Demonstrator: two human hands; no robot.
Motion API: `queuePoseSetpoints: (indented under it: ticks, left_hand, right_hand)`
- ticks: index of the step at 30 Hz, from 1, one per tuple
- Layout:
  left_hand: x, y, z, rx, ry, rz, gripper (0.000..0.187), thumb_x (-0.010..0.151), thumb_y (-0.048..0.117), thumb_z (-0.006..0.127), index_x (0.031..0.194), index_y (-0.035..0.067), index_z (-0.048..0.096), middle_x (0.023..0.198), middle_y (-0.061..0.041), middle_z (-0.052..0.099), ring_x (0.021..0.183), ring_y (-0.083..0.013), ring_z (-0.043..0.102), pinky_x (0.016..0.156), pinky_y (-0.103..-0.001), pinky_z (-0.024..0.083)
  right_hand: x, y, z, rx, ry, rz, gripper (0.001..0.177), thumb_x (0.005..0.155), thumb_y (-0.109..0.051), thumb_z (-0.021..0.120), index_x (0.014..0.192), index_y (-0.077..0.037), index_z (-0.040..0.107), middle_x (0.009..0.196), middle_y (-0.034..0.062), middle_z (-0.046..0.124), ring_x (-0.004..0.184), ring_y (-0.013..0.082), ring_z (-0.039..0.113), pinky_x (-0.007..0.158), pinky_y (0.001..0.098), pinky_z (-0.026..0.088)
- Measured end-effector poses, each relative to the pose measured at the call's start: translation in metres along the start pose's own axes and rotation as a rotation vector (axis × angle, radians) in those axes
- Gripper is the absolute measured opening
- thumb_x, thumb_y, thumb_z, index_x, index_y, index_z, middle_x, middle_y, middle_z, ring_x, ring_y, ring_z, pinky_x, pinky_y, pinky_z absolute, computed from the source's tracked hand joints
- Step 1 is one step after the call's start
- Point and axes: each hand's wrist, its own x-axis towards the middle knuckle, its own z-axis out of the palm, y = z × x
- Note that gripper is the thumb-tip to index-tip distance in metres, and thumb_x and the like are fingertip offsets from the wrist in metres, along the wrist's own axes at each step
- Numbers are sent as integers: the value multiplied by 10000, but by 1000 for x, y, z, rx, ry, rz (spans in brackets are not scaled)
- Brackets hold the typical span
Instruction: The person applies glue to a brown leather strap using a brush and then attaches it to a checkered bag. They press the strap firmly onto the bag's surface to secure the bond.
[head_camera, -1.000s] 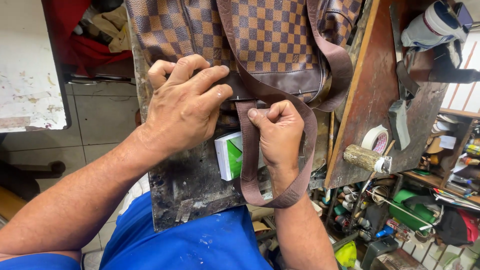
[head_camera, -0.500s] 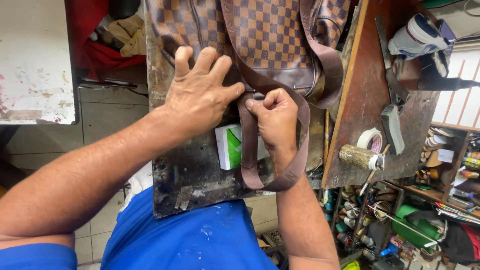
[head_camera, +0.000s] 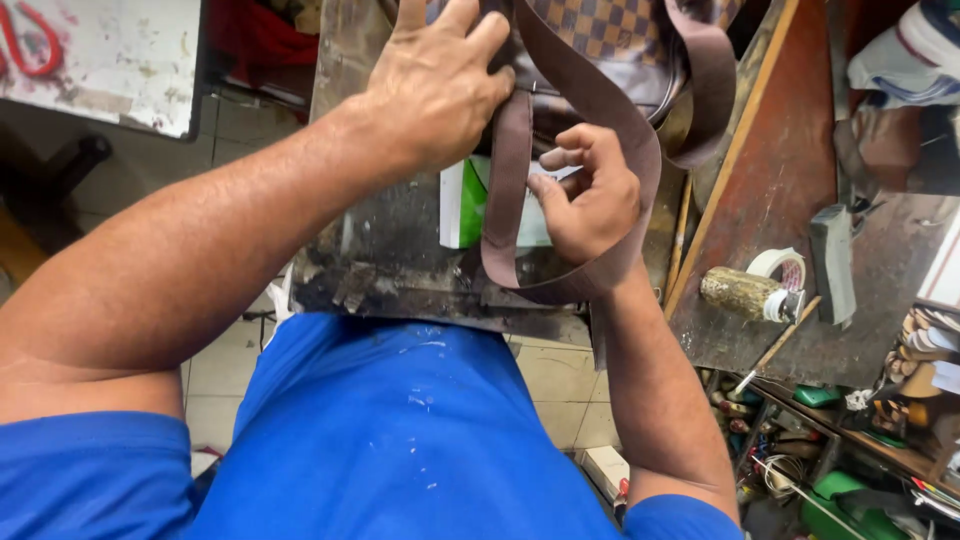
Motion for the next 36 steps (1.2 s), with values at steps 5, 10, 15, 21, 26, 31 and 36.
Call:
queuePoseSetpoints:
  ticks: [5,10,15,21,26,31,36]
  left_hand:
    - [4,9,-11,-84,-79,-71,267,974,283,544,1080,165,759,1256,-133,520,1223,-370,496,819,-584,524]
    - [8,18,-36,-104,-307,-122,387,901,247,570,1262,228,707,1274,-133,472,1279,-368,435,826,-583,573]
    - [9,35,-74,-110,-468,-208,713,710,418,608,1412,291,603,1487,-116,390,1398,-337,306,1062,-621,354]
    - [17,41,-71,-204,-447,-333,667,985,649,371,1241,151,734,1340,-125,475,1357,-313,320,1109,-616,128]
    - [18,30,-50,-294,-300,-337,500,1011,509,351,1349,286,645,1396,-113,489,1252,-403,361,1018,-703,220]
    - [25,14,-20,-299,-138,-358,603,1021,517,435,1393,58,556,1359,-178,537,1334,-419,384,1068,-654,162]
    - [29,-2,5,-223,-140,-322,682,1083,587,456,1127,-45,709,1241,-253,624,1161,-476,566,949,-600,395]
  right_hand:
    - [-29,12,-29,-243,-141,-613,213,845,45,702,1015,-3,584,897,135,604,551,135,449,557,303,411]
    - [-16,-20,-87,20,-588,-460,792,794,-153,911,1405,-14,426,1220,175,575,859,194,620,717,286,573]
    - [46,-65,-118,267,-487,-308,354,913,-64,770,1163,-91,520,979,40,605,840,131,622,726,246,514]
    - [108,-32,-105,47,-182,19,194,1023,5,540,908,-130,618,970,-1,732,776,53,713,664,171,647]
    - [44,-35,-93,-177,-59,-322,206,932,-99,747,1106,-99,636,888,1,644,752,116,574,675,313,483]
    - [-21,-40,-33,-267,-284,181,398,915,-468,671,1201,-194,631,1007,52,766,813,202,718,717,391,570]
    - [-41,-10,24,-404,-112,50,515,802,-470,739,1186,-206,518,904,-9,734,771,312,713,700,502,512]
